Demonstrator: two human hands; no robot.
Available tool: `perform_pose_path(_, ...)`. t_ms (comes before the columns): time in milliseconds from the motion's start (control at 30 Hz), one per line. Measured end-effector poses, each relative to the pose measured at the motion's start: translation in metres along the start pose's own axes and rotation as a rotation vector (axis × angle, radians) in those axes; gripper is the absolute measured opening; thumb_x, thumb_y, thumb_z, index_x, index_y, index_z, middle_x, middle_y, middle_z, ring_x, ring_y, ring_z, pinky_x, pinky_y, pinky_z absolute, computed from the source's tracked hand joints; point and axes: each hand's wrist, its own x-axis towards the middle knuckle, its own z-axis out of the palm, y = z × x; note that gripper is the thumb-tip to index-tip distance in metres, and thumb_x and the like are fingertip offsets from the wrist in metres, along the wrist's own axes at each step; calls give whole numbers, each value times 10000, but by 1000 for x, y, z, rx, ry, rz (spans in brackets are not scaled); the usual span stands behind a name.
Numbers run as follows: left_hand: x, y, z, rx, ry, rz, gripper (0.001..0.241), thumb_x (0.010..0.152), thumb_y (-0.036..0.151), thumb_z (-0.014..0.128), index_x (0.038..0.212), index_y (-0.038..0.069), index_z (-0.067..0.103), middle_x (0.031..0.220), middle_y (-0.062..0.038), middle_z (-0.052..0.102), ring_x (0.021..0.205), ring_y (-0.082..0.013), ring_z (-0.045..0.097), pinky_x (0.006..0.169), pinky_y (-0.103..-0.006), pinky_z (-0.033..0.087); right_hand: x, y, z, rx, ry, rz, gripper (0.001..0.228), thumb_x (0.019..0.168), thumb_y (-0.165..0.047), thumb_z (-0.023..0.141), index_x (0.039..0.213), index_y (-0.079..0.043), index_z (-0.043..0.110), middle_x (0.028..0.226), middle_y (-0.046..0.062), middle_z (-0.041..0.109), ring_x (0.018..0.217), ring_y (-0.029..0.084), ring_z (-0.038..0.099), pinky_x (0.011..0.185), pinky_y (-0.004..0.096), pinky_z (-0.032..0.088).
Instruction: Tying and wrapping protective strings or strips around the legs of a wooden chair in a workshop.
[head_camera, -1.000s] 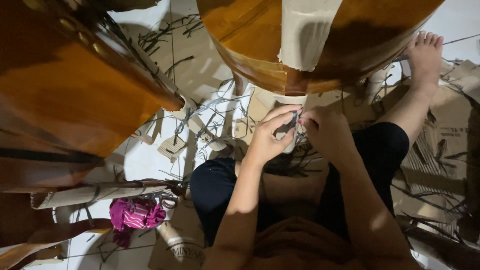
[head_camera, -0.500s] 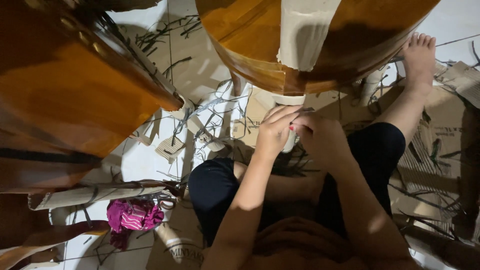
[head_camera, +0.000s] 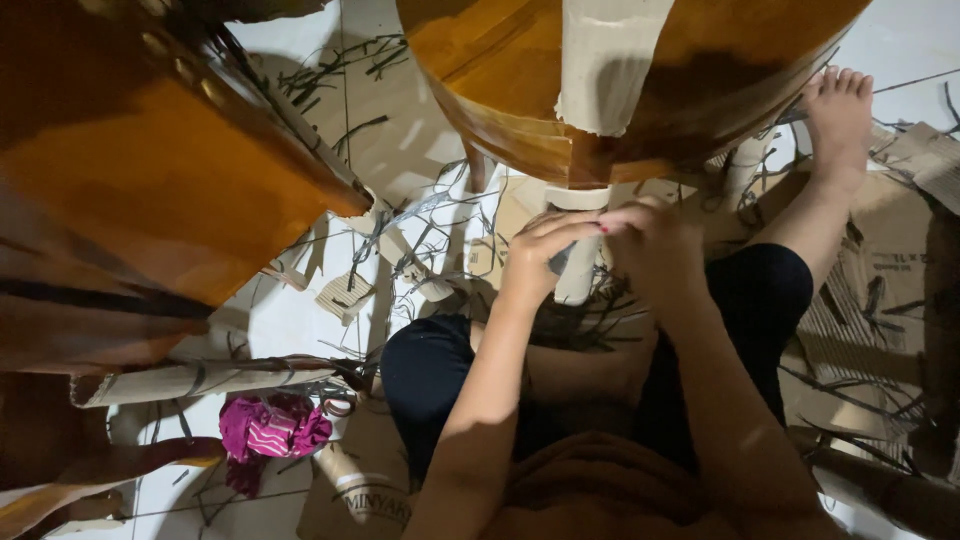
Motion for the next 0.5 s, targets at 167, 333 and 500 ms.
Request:
perform_pose_path(167,4,-2,-3,106,87,-92,112,894,40,754,904,147,786,847,-3,775,777,-264,735,762,-374,604,4,-1,-10,64,-75,60,72,968,-286,756,928,-242,796,736,-9,610,711,224,643,685,335,532)
perform_pose_path(333,7,-4,-8,146,138,-135,78,933,109,740,931,170,789,812,-6,754,745,-259,729,710,-338,597,-4,12,2,228,-97,-83,105,988,-155,725,1053,-183,803,740,28,617,699,271,633,691,369,517)
perform_pose_path(500,16,1,-11,229,150,-150,62,969,151,715,926,156,759,805,-1,724,737,-240,716,684,-323,592,-8,-2,16,93,-75,-216,175,936,117,592,1040,75,727,814,83,571,818,152,587,891,246,471)
